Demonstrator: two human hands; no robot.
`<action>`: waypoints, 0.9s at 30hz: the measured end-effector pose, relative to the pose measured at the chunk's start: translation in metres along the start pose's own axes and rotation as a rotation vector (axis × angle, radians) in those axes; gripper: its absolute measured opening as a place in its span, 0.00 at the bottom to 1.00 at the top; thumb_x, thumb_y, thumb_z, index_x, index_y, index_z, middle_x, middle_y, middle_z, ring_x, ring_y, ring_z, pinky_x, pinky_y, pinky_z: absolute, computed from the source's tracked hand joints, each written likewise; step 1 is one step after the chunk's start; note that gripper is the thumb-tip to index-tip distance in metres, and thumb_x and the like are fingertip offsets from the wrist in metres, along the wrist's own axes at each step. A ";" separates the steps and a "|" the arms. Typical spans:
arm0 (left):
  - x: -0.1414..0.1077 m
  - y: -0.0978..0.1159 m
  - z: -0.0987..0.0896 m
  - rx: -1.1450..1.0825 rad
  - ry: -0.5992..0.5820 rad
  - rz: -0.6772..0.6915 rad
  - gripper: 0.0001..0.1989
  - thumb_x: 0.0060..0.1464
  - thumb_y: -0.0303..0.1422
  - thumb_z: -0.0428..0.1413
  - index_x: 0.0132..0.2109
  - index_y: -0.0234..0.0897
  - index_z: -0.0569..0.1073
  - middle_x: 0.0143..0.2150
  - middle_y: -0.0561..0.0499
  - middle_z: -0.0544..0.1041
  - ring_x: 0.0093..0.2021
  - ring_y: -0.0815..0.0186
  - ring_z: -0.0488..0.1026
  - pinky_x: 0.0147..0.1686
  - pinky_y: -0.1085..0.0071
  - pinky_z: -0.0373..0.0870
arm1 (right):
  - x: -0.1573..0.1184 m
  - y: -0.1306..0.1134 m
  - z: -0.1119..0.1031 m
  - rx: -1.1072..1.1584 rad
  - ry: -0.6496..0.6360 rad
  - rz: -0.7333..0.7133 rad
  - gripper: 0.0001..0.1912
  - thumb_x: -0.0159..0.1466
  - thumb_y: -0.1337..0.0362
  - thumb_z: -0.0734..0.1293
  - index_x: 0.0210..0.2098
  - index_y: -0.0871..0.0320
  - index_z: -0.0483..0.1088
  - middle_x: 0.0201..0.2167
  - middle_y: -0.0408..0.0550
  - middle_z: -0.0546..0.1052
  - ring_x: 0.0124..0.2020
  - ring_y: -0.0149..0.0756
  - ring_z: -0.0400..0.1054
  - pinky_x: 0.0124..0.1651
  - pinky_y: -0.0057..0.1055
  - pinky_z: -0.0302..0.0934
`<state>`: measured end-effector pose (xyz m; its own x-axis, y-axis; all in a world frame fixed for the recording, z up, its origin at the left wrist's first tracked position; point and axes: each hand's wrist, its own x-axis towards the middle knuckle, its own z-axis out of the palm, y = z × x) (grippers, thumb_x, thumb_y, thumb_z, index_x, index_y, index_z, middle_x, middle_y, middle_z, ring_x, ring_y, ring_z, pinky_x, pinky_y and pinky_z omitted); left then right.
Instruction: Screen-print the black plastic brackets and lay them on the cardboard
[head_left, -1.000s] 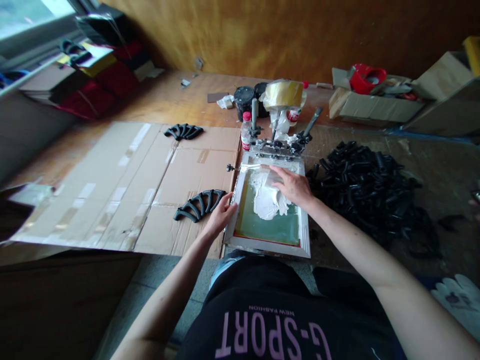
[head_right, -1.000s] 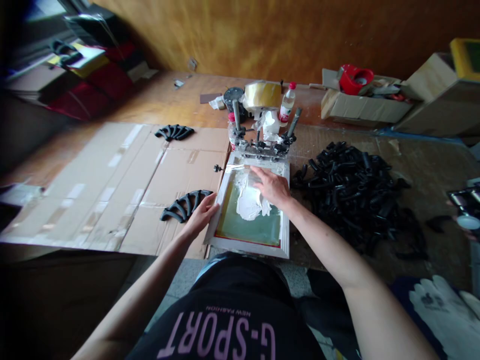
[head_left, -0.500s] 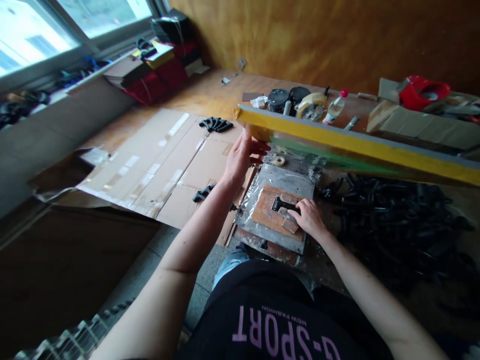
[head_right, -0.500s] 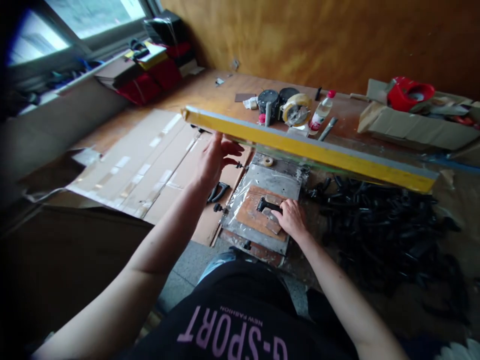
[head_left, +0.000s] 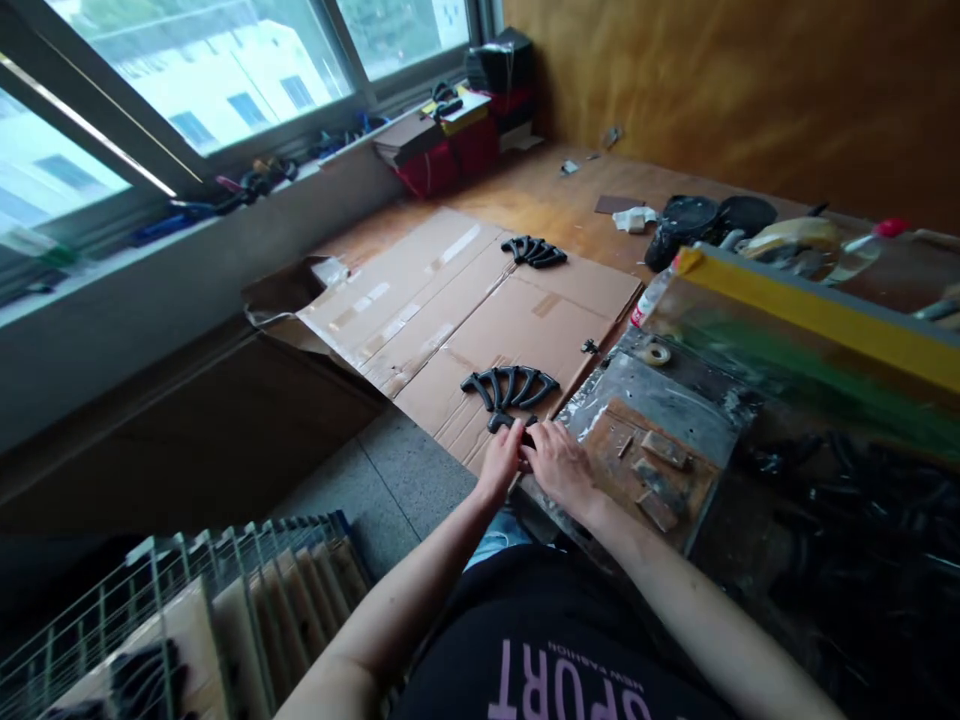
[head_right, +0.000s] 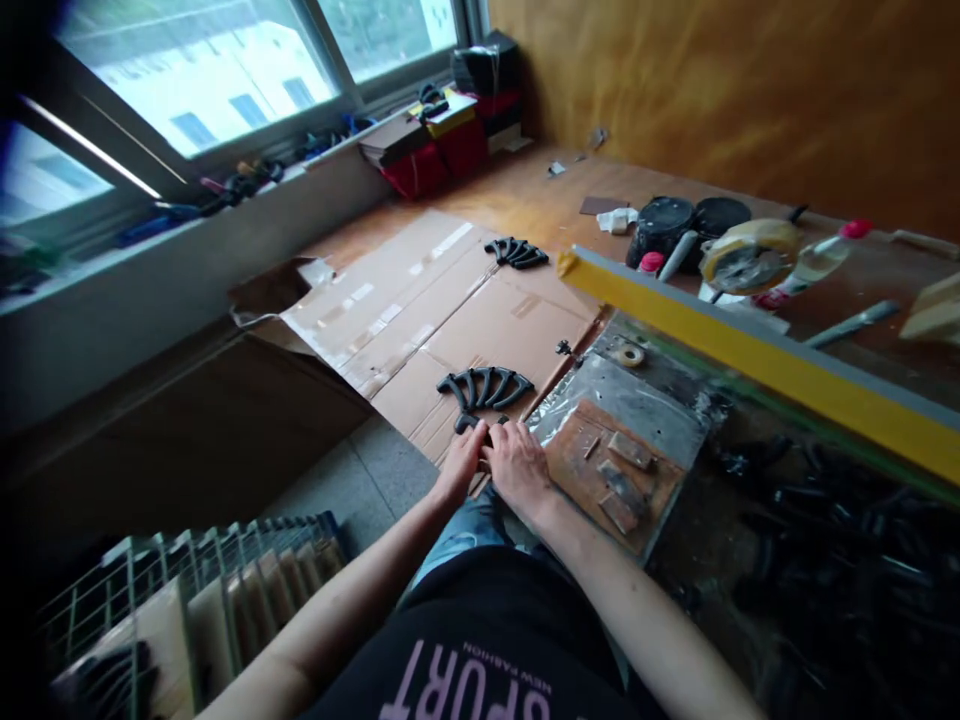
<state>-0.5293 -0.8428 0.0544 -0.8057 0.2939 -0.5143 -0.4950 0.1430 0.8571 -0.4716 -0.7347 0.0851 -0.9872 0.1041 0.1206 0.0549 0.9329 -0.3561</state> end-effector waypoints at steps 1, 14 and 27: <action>0.017 0.002 -0.020 0.042 0.041 -0.015 0.27 0.54 0.58 0.49 0.36 0.35 0.66 0.27 0.49 0.74 0.24 0.68 0.73 0.22 0.75 0.68 | 0.018 -0.003 0.008 0.010 -0.025 -0.010 0.10 0.69 0.59 0.60 0.43 0.57 0.69 0.40 0.54 0.74 0.44 0.45 0.64 0.46 0.37 0.58; 0.176 0.027 -0.130 0.720 -0.065 -0.176 0.32 0.61 0.50 0.38 0.17 0.39 0.70 0.16 0.41 0.72 0.21 0.58 0.72 0.32 0.64 0.69 | 0.143 0.006 0.084 -0.042 -0.286 0.407 0.24 0.67 0.50 0.61 0.51 0.62 0.74 0.42 0.62 0.76 0.49 0.47 0.68 0.50 0.39 0.60; 0.242 0.098 -0.132 1.143 -0.055 0.218 0.29 0.59 0.53 0.44 0.42 0.34 0.77 0.37 0.34 0.78 0.46 0.48 0.75 0.47 0.60 0.65 | 0.160 -0.008 0.106 0.243 -0.151 0.611 0.25 0.68 0.56 0.61 0.60 0.63 0.66 0.49 0.60 0.73 0.53 0.43 0.68 0.56 0.36 0.61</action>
<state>-0.8155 -0.8825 0.0102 -0.8083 0.4542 -0.3747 0.2569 0.8447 0.4696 -0.6460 -0.7617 0.0092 -0.8005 0.5227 -0.2934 0.5925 0.6159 -0.5193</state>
